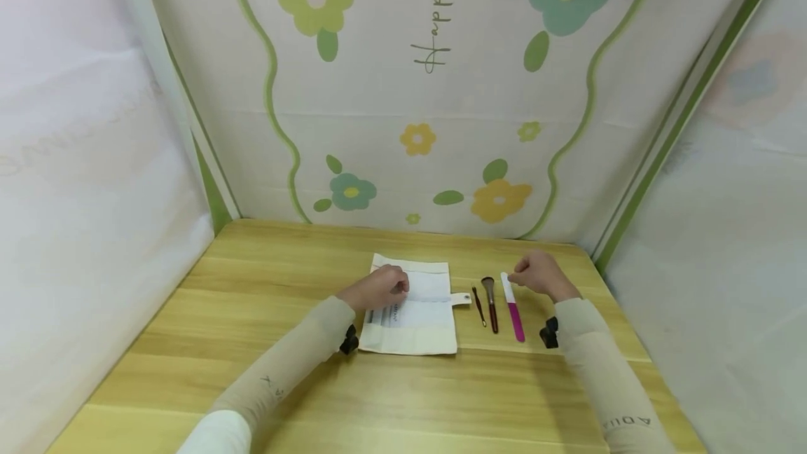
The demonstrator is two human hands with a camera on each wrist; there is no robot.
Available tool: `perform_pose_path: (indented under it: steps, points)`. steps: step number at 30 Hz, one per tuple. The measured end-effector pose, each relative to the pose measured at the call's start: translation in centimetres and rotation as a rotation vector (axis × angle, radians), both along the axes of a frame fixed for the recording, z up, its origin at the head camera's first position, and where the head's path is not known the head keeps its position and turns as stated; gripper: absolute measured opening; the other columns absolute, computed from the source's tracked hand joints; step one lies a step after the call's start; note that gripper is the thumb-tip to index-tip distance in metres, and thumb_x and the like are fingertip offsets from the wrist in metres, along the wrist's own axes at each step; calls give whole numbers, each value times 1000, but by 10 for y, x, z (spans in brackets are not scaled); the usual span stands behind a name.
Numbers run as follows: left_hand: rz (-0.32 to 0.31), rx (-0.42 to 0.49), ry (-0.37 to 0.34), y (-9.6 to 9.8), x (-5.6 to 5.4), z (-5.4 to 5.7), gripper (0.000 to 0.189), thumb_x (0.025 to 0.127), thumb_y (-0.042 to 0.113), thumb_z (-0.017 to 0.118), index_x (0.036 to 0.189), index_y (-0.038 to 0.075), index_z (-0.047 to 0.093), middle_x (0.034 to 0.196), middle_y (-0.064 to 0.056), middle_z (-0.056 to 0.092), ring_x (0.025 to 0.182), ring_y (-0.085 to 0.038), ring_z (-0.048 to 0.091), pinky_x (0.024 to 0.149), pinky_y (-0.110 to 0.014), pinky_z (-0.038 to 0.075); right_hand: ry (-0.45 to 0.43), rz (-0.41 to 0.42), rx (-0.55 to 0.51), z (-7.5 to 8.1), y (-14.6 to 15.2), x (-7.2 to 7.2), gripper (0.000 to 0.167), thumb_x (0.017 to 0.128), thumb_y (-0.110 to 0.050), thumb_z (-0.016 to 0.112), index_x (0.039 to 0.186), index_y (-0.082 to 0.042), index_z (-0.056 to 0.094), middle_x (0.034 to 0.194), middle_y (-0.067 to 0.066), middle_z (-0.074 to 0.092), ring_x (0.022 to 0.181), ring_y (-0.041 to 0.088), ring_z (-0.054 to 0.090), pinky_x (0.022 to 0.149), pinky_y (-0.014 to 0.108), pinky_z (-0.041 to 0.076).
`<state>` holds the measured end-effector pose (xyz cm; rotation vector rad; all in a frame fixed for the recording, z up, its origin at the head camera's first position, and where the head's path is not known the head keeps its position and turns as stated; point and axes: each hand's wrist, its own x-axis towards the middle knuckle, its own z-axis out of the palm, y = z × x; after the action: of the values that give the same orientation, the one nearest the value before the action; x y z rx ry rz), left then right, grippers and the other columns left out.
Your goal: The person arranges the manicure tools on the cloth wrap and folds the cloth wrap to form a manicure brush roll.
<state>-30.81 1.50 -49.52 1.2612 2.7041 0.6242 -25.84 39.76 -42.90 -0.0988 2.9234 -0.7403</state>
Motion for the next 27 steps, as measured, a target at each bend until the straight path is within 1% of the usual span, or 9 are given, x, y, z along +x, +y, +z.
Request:
perform_pose_path:
  steps: [5, 7, 9, 11, 14, 17, 20, 24, 27]
  points:
    - [-18, -66, 17, 7, 6, 5, 7, 100, 10, 71, 103, 7, 76, 99, -2, 69, 88, -11, 54, 84, -23, 51, 25, -60, 24, -21, 14, 5, 34, 96, -19, 76, 111, 12, 72, 105, 26, 75, 88, 29, 71, 72, 42, 59]
    - [-14, -84, 18, 8, 8, 5, 7, 100, 11, 71, 104, 7, 76, 99, -1, 68, 89, -11, 53, 85, -24, 50, 30, -80, 28, -30, 14, 5, 34, 95, -19, 77, 109, 12, 73, 103, 26, 75, 84, 27, 69, 70, 39, 58]
    - [-8, -93, 24, 8, 10, 5, 7, 100, 11, 71, 104, 8, 77, 100, -2, 69, 91, -11, 53, 87, -25, 50, 37, -83, 33, -38, 11, 3, 30, 94, -19, 77, 102, 10, 74, 94, 21, 74, 77, 22, 63, 66, 35, 54]
    - [-8, -95, 37, 9, 11, 3, 8, 100, 11, 71, 104, 8, 77, 101, -2, 70, 92, -11, 54, 89, -25, 50, 29, -89, 39, -44, 6, 1, 28, 94, -19, 77, 82, 5, 71, 73, 11, 65, 64, 16, 51, 58, 29, 44]
    - [-18, -83, 64, 9, 11, 2, 7, 100, 9, 71, 101, 9, 77, 100, -2, 72, 92, -11, 57, 89, -26, 52, 3, -98, 42, -49, -3, -2, 43, 93, -17, 78, 58, -8, 54, 55, -4, 42, 53, 10, 34, 52, 24, 31]
    - [-26, -74, 92, 11, 11, 0, 6, 100, 9, 71, 98, 10, 77, 98, -1, 72, 90, -10, 58, 88, -25, 52, -41, -129, 56, -49, -10, -5, 54, 90, -13, 78, 52, -17, 41, 49, -9, 28, 48, 7, 28, 49, 23, 30]
    - [-13, -75, 106, 12, 11, 0, 7, 100, 10, 70, 97, 11, 76, 96, 0, 70, 88, -9, 56, 85, -24, 51, -76, -160, 94, -44, -15, -6, 45, 88, -10, 79, 59, -14, 46, 55, -5, 35, 51, 11, 35, 51, 26, 38]
    - [6, -69, 117, 10, 10, 0, 7, 101, 13, 70, 97, 12, 75, 95, 2, 69, 87, -8, 53, 82, -21, 49, -123, -186, 124, -36, -20, -8, 26, 88, -7, 80, 80, -1, 56, 72, 7, 51, 65, 20, 50, 60, 33, 47]
    - [10, -44, 118, 7, 10, 1, 7, 101, 14, 71, 99, 11, 76, 97, 0, 71, 88, -9, 57, 84, -22, 51, -153, -195, 113, -32, -21, -8, 26, 88, -6, 79, 95, 8, 59, 82, 16, 60, 71, 25, 57, 63, 34, 51]
